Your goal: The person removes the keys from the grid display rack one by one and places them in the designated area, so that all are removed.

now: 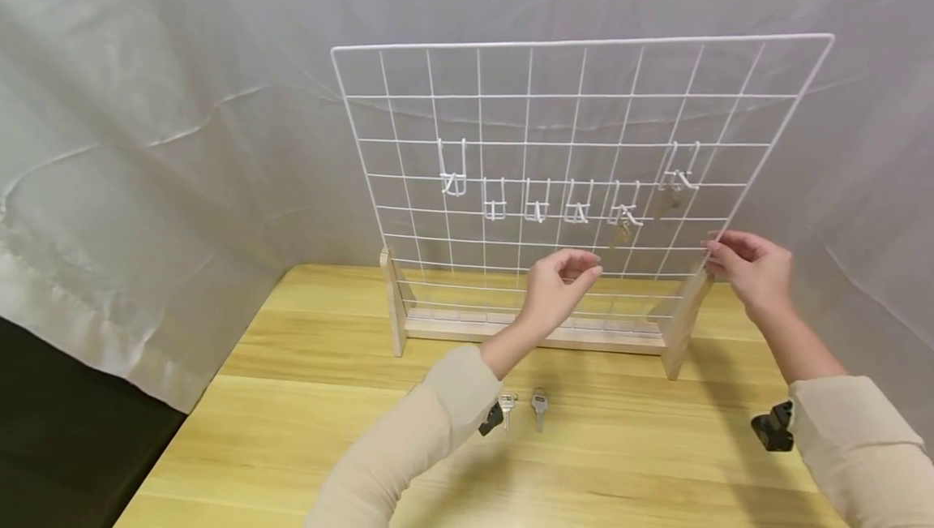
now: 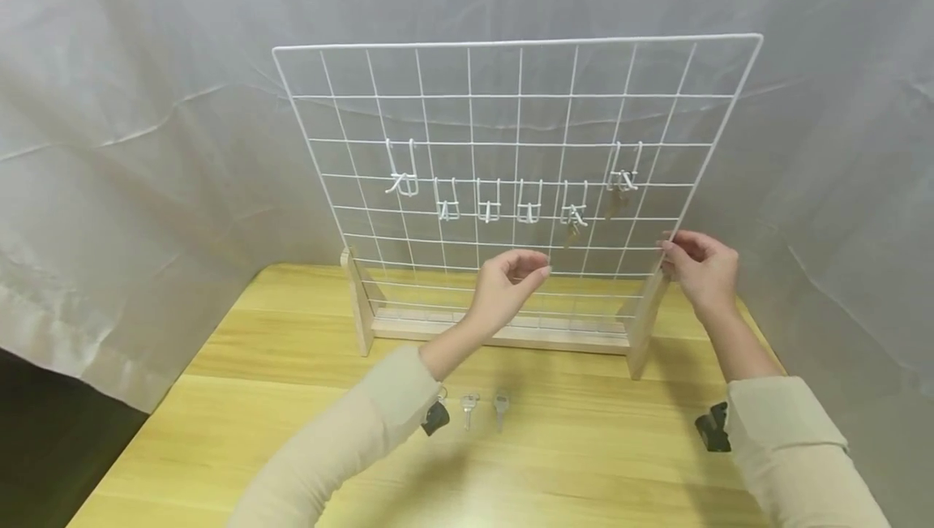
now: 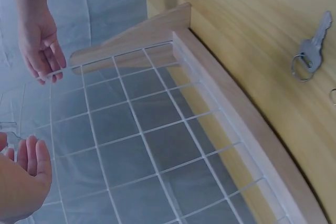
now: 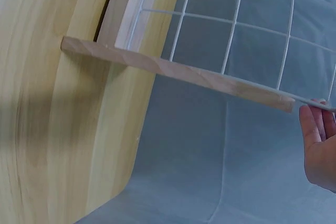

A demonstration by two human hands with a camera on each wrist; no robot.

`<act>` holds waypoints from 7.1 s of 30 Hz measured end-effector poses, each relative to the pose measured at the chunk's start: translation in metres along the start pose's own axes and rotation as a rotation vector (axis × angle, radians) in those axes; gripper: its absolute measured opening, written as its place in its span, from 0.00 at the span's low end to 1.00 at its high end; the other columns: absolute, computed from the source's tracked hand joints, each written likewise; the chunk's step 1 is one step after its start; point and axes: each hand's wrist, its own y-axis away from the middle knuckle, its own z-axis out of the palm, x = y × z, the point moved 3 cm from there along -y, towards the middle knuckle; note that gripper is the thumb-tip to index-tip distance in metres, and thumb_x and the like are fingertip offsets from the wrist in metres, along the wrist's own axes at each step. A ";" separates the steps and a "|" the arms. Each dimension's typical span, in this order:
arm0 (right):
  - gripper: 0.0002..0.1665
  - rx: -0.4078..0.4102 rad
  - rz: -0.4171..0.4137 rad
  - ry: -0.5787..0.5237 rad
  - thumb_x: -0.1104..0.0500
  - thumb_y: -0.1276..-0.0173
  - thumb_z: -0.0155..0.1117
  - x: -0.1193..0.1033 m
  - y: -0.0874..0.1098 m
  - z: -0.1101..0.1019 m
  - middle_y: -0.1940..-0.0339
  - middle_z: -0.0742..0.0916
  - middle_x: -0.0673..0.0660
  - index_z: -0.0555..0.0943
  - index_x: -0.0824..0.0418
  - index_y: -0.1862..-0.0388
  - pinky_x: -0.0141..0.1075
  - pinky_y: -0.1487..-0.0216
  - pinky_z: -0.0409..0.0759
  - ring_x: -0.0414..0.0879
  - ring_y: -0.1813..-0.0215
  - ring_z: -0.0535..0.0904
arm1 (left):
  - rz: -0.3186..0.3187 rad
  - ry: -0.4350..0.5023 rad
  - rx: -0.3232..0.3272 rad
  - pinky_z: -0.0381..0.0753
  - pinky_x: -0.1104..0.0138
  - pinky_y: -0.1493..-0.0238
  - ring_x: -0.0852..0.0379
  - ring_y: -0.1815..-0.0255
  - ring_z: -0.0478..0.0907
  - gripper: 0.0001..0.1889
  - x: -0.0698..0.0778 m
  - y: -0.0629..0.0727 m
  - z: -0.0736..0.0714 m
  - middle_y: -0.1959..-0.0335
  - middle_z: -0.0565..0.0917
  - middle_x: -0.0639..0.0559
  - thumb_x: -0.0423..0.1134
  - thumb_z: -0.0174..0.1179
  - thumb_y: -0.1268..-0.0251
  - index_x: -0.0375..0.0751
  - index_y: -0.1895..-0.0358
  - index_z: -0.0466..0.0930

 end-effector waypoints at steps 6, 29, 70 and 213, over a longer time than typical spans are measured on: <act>0.14 -0.035 0.048 -0.003 0.74 0.41 0.61 -0.003 -0.006 -0.005 0.77 0.88 0.43 0.85 0.55 0.74 0.24 0.72 0.82 0.33 0.75 0.84 | -0.020 -0.037 0.034 0.80 0.82 0.61 0.58 0.64 0.82 0.10 0.006 -0.008 0.003 0.61 0.85 0.44 0.33 0.61 0.41 0.34 0.58 0.80; 0.11 -0.069 0.109 -0.188 0.76 0.43 0.61 -0.004 -0.006 -0.004 0.75 0.89 0.51 0.85 0.63 0.73 0.29 0.70 0.84 0.39 0.72 0.86 | -0.093 0.032 0.139 0.78 0.83 0.58 0.52 0.55 0.82 0.15 0.014 -0.032 0.026 0.56 0.84 0.41 0.31 0.64 0.45 0.32 0.53 0.79; 0.15 -0.047 0.064 -0.130 0.76 0.41 0.58 -0.003 -0.005 0.000 0.76 0.88 0.47 0.84 0.59 0.74 0.26 0.70 0.84 0.35 0.73 0.85 | -0.078 -0.012 0.125 0.74 0.85 0.74 0.73 0.77 0.71 0.09 0.027 -0.028 0.031 0.68 0.87 0.43 0.36 0.64 0.43 0.32 0.63 0.84; 0.15 -0.021 0.057 -0.121 0.75 0.39 0.57 -0.001 -0.002 -0.002 0.75 0.88 0.45 0.84 0.58 0.73 0.25 0.70 0.83 0.34 0.73 0.84 | -0.781 -0.215 0.041 0.80 0.70 0.88 0.61 0.96 0.69 0.10 -0.117 0.127 0.046 0.89 0.80 0.39 0.25 0.66 0.52 0.28 0.85 0.76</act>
